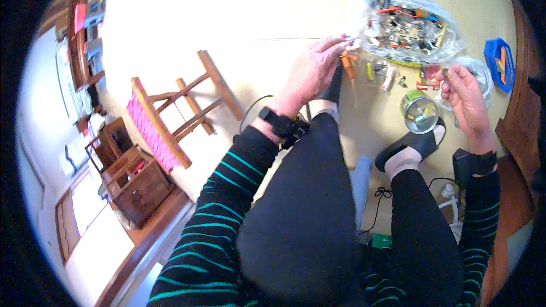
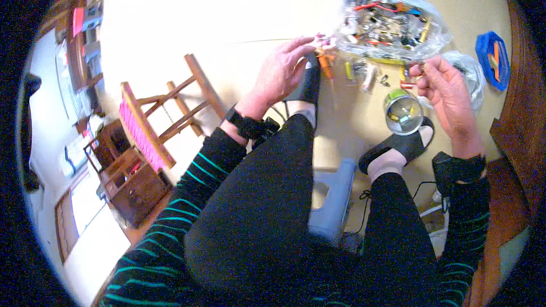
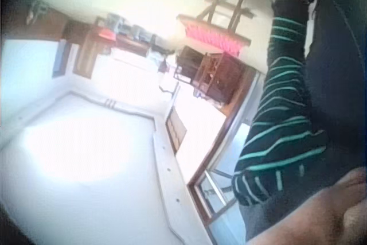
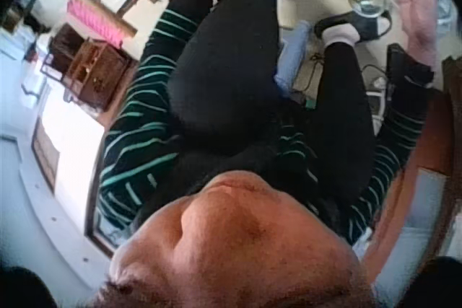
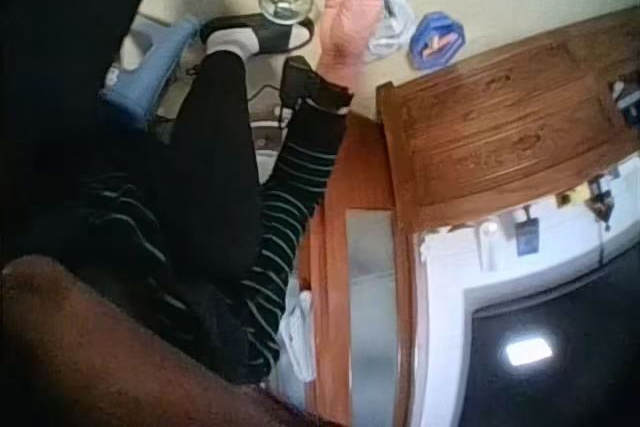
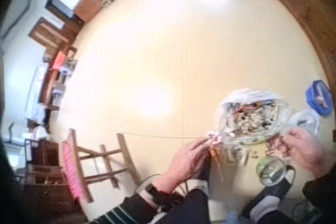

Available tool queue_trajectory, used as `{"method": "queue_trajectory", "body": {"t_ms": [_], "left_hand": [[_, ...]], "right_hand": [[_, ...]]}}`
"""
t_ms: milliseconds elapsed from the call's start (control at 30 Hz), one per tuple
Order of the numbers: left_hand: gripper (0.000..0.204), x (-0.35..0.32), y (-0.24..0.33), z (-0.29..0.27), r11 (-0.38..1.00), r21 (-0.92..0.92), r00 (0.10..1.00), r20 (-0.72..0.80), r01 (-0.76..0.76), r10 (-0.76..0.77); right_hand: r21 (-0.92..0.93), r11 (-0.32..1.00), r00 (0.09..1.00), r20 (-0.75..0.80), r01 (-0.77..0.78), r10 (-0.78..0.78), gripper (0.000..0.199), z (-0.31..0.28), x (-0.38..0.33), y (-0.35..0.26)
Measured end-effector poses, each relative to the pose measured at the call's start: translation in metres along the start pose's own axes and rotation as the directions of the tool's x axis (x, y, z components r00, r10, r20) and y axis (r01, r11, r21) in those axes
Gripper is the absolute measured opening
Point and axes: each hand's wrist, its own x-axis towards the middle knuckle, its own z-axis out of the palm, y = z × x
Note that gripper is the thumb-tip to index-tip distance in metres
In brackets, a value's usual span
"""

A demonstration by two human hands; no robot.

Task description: The person assembles a small wooden chair with pink woven straps. They sort small metal parts from a plastic bag, then insert and tighten metal fasteners into the chair frame by hand.

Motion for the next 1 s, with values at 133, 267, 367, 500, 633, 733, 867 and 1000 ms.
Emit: {"method": "queue_trajectory", "body": {"t_ms": [133, 267, 367, 500, 633, 733, 867, 1000], "left_hand": [[0.028, -0.088, 0.007, -0.03, 0.969, 0.011, 0.968, 0.024, 0.248, -0.249], [0.028, -0.206, -0.02, -0.047, 0.795, -0.258, 0.803, -0.101, 0.549, -0.587], [0.048, -0.305, -0.053, -0.063, 0.194, -0.652, 0.194, -0.072, 0.733, -0.978], [0.074, -0.376, -0.104, -0.106, 0.373, -0.76, -0.052, -0.469, 0.533, -0.881], [0.053, -0.373, -0.119, -0.135, 0.58, -0.768, 0.095, -0.579, 0.271, -0.81], [0.037, -0.356, -0.12, -0.136, 0.591, -0.552, 0.073, -0.692, 0.588, -0.718], [0.034, -0.347, -0.119, -0.142, 0.592, -0.085, 0.324, -0.77, 0.801, -0.549], [0.045, -0.29, -0.114, -0.136, 0.725, -0.15, 0.32, -0.824, 0.672, -0.468]], "right_hand": [[-0.224, 0.974, 0.997, 0.074, 0.017, 0.0, 0.008, 0.039, 0.001, -0.039], [-0.48, 0.877, 0.983, 0.172, 0.023, 0.068, 0.01, 0.101, 0.006, -0.084], [-0.533, 0.829, 0.931, 0.361, 0.167, 0.045, 0.018, 0.152, 0.015, -0.092], [-0.679, 0.704, 0.886, 0.436, 0.209, 0.157, 0.023, 0.211, 0.055, -0.068], [-0.471, 0.872, 0.854, 0.502, 0.133, 0.141, 0.023, 0.256, 0.081, -0.014], [-0.367, 0.929, 0.837, 0.522, 0.045, 0.165, 0.022, 0.275, 0.093, 0.018], [-0.245, 0.969, 0.837, 0.52, -0.044, 0.169, 0.018, 0.29, 0.098, 0.047], [-0.172, 0.975, 0.825, 0.524, -0.142, 0.213, 0.017, 0.301, 0.102, 0.069]]}}
